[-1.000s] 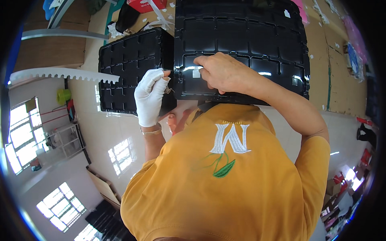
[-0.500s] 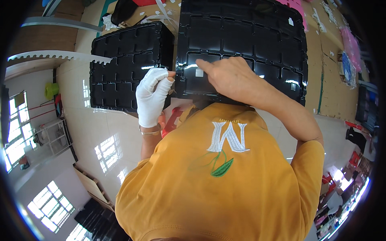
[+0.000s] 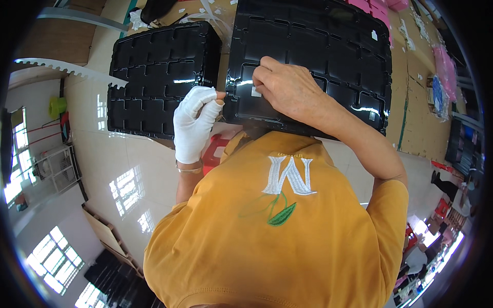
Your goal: The person uses scissors to cut open a plastic package containing pink foam inserts. They then place the foam inserts into black plastic trays, aligning them into the compartments. The person also handles a white plastic strip and wipes the black tray with a white cloth.
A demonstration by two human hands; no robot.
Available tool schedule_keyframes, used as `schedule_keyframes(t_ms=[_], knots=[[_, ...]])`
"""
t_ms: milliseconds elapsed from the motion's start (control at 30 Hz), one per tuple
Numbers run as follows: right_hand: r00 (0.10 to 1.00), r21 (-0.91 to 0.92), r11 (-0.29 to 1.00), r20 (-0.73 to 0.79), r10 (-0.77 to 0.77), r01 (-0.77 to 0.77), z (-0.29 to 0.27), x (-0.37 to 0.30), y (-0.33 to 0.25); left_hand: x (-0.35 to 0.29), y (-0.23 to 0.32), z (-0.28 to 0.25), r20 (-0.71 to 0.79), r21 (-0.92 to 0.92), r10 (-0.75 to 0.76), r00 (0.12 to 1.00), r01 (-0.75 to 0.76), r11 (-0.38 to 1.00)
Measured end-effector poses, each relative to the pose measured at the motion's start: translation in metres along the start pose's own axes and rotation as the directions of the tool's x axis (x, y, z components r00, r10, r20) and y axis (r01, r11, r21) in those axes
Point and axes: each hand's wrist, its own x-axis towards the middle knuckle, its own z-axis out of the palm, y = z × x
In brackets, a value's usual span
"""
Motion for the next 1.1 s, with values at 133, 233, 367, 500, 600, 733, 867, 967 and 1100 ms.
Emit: schedule_keyframes(t_ms=[133,233,367,500,600,733,867,967,1100], knots=[[0.998,-0.002,0.998,0.024,0.057,-0.057,-0.001,0.003,-0.002,-0.001,0.002,0.004,-0.051,-0.043,-0.023,0.998,0.021,0.999],[0.998,-0.009,0.999,-0.048,0.036,-0.036,0.003,0.003,-0.003,0.0,0.005,0.006,-0.043,0.077,-0.007,0.999,0.011,0.997],[0.983,-0.071,0.985,-0.075,-0.165,0.16,0.005,-0.018,-0.013,-0.003,-0.005,0.013,-0.045,0.254,0.09,0.995,-0.076,0.964],[0.986,0.178,0.978,-0.144,-0.082,0.107,-0.016,-0.051,-0.021,-0.01,-0.001,0.012,-0.112,0.161,0.002,0.994,0.016,0.987],[0.941,0.168,0.979,-0.298,0.161,-0.114,-0.063,-0.077,0.016,-0.01,0.005,0.007,-0.134,0.202,0.034,0.99,-0.006,0.979],[0.713,0.121,0.797,-0.381,0.588,-0.592,-0.131,-0.166,0.151,0.001,-0.002,0.004,-0.169,0.283,0.051,0.984,-0.001,0.959],[0.791,-0.22,0.829,-0.495,0.359,-0.514,-0.136,-0.155,0.177,0.022,-0.037,0.007,-0.116,0.493,0.125,0.985,-0.052,0.868],[0.827,-0.159,0.899,-0.483,0.289,-0.407,-0.131,-0.104,0.198,0.029,-0.062,0.013,-0.036,0.632,0.12,0.992,-0.07,0.772],[0.852,-0.25,0.845,-0.374,0.367,-0.473,-0.119,-0.067,0.227,0.026,-0.073,0.021,0.012,0.719,0.082,0.997,-0.066,0.692]])
